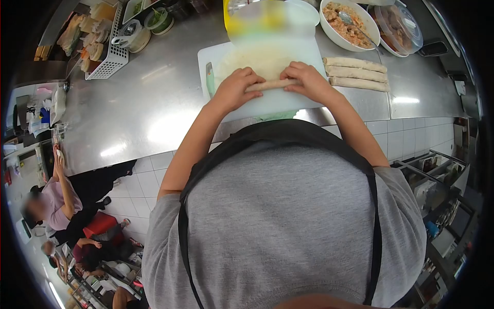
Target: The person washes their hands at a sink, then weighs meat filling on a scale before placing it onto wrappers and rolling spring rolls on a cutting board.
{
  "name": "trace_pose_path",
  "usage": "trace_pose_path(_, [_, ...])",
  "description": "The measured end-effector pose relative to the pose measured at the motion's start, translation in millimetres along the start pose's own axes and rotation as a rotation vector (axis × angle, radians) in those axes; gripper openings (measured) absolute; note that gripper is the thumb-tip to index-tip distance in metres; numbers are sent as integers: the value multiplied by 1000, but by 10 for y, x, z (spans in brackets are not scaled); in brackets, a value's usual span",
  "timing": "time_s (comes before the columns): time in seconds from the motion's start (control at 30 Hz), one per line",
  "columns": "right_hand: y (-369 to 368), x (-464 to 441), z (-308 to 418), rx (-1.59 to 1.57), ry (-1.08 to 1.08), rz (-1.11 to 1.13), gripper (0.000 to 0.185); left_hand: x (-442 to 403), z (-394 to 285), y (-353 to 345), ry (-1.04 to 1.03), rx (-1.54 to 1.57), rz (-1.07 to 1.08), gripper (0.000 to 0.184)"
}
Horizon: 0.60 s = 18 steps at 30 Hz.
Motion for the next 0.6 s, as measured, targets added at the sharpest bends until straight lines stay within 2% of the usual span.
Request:
trace_pose_path(0.03, [-19, 43, 56, -2, -2, 3, 28, 22, -43, -26, -15, 21, 12, 32])
trace_pose_path(0.1, [30, 84, 184, 218, -74, -86, 29, 7, -169, -34, -20, -22, -45, 31])
trace_pose_path(0.13, [32, 68, 265, 209, -37, -127, 30, -3, -225, -17, -28, -70, -105, 30])
trace_pose_path(0.27, [-150, -42, 237, 164, -32, -125, 27, -45, -151, -95, -24, -109, -76, 29])
trace_pose_path(0.43, [-118, 7, 171, 121, -68, -64, 25, 291, 76, 113, 62, -80, -67, 23])
trace_pose_path(0.6, [-25, -80, 103, 44, -23, 6, 27, 567, 188, 182, 100, -46, -166, 30])
Point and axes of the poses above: each hand's wrist, its own x-axis away from the middle knuckle, its own y-axis out of the back of the hand, z = x × y, the point moved 7 cm from there along -x, towards the middle knuckle, and after that the axes turned 7 degrees about z, right-handed, at the moved point
